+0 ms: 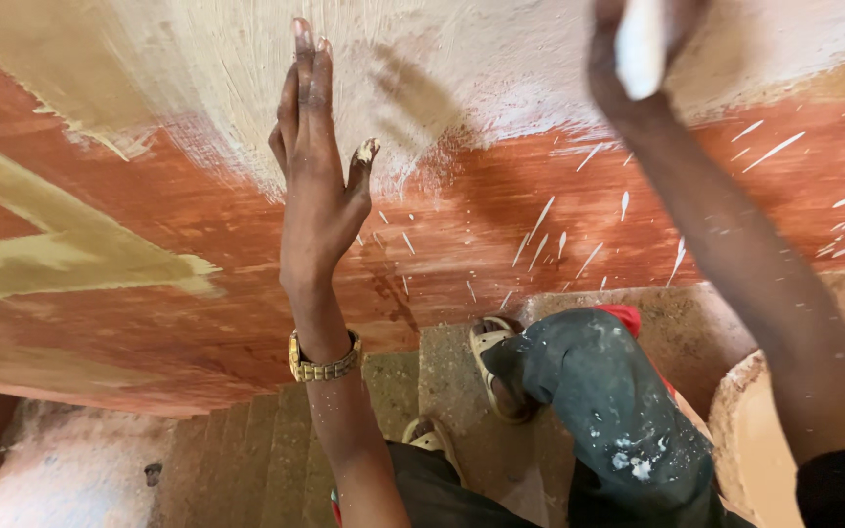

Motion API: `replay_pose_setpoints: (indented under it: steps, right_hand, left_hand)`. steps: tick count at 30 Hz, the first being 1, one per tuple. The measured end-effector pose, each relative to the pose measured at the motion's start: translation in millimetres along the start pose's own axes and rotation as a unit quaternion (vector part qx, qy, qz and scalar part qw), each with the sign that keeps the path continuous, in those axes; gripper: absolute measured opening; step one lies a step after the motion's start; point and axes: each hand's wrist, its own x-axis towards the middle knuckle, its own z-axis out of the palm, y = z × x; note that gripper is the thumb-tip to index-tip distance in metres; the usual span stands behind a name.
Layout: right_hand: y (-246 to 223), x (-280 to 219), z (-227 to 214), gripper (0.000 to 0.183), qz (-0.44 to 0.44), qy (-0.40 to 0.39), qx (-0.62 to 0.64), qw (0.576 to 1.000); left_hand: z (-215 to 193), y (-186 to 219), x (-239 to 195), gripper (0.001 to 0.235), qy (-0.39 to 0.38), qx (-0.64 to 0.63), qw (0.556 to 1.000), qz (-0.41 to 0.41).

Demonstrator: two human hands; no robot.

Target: The person applies white paint to a reddish-brown wall using a paintbrush. They repeatedly dip the brush into a bucket of paint and spread it across the wall surface in horizontal strokes.

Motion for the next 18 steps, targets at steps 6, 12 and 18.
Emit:
replay_pose_setpoints:
  steps: [6,12,18]
  right_hand:
    - [-58,-17,46,0.019,-0.109,-0.216,0.056,0.969]
    - [-31,-14,11,0.019,-0.049,-0.146,0.014,0.988]
    - [-37,-36,8,0.019,0.125,0.12,0.044,0.984]
  left_hand:
    - [-3,-2,-2,0.097,0.002,-0.028,0.999,-0.026]
    - [-5,-5,-6,0.097,0.003,-0.013,1.0,-0.022]
    - [1,-3,-2,0.093,-0.008,-0.015,1.0,-0.009]
